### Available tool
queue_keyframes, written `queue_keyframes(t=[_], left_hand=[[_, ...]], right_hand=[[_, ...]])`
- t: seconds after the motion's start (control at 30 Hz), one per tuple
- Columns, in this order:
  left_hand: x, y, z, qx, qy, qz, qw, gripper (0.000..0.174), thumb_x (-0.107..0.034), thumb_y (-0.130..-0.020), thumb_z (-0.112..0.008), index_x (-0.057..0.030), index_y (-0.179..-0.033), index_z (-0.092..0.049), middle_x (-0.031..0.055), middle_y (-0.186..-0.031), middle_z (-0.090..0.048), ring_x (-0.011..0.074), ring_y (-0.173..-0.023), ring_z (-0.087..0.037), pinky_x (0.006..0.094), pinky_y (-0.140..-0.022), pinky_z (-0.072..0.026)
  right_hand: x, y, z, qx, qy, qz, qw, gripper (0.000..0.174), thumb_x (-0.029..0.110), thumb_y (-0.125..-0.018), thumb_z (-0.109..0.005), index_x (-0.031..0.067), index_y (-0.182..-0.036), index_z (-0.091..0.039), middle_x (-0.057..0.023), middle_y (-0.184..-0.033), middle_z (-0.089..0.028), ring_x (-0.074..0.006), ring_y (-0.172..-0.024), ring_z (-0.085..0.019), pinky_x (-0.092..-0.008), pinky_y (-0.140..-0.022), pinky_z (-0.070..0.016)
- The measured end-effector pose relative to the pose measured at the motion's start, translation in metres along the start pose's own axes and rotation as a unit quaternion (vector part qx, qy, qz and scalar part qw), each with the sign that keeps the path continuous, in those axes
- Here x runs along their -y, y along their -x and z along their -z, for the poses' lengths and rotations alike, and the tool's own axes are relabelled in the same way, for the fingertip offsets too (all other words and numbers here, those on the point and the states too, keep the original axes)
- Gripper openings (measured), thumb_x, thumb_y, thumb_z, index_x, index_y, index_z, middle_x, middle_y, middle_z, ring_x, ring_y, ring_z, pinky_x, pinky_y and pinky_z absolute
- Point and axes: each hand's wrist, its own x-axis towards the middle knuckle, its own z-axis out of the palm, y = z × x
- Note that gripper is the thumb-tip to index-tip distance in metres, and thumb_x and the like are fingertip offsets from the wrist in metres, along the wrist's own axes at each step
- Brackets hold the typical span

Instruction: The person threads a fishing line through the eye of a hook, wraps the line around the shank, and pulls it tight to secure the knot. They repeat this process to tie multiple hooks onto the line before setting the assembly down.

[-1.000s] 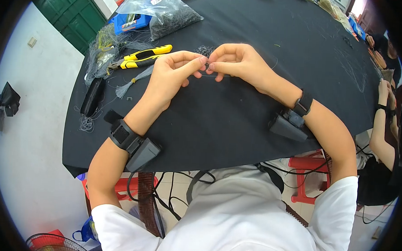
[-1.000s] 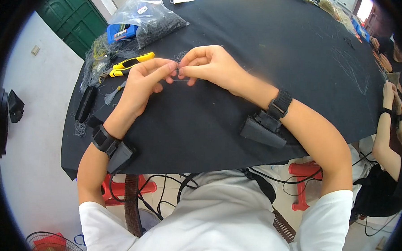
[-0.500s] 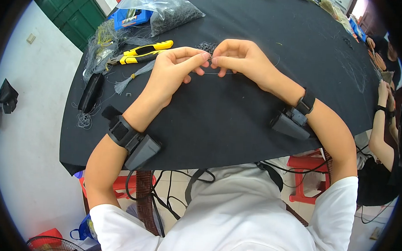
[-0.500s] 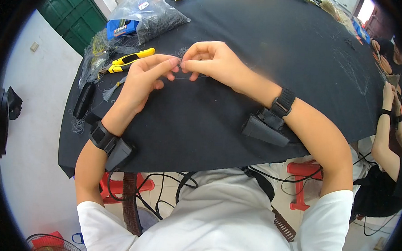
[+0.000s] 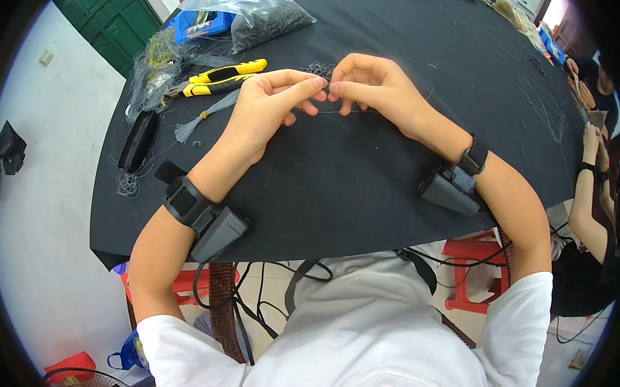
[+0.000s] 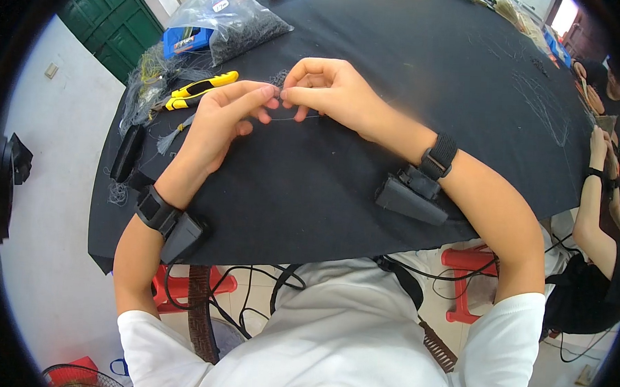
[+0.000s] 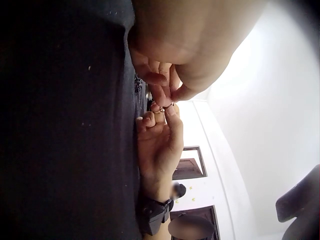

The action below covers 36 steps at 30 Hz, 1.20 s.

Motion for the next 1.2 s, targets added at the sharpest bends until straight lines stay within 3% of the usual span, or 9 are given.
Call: queue_keyframes(t=[0.27, 0.67, 1.2], left_hand=[[-0.0004, 0.0006, 0.0001, 0.011, 0.004, 0.011, 1.000, 0.023, -0.021, -0.083, -0.061, -0.0021, -0.096, -0.064, 0.0037, -0.085, -0.064, 0.0038, -0.068, -0.055, 0.0126, -0.049, -0.0334], [0.0025, -0.0013, 0.0010, 0.007, 0.014, 0.001, 1.000, 0.020, -0.021, -0.082, -0.062, -0.0032, -0.091, -0.065, 0.0052, -0.083, -0.066, 0.0057, -0.067, -0.058, 0.0148, -0.051, -0.0361], [0.0008, -0.0008, -0.0001, 0.004, 0.062, 0.016, 0.998, 0.024, -0.023, -0.085, -0.057, -0.0014, -0.093, -0.064, 0.0061, -0.083, -0.066, 0.0054, -0.066, -0.057, 0.0149, -0.052, -0.0373]], right_hand=[[-0.0003, -0.0004, 0.0007, -0.011, 0.005, -0.008, 1.000, 0.015, 0.018, -0.082, -0.059, 0.0049, -0.088, -0.059, -0.0040, -0.081, -0.065, -0.0076, -0.063, -0.059, -0.0186, -0.055, -0.0392], [0.0017, 0.0015, -0.0011, 0.006, -0.018, 0.000, 1.000, 0.016, 0.021, -0.082, -0.059, 0.0065, -0.090, -0.059, -0.0015, -0.078, -0.062, -0.0064, -0.065, -0.057, -0.0176, -0.055, -0.0351], [-0.0016, 0.0001, 0.0002, 0.019, -0.031, 0.009, 0.999, 0.014, 0.017, -0.083, -0.058, 0.0053, -0.091, -0.056, -0.0016, -0.081, -0.060, -0.0058, -0.065, -0.056, -0.0174, -0.058, -0.0381]])
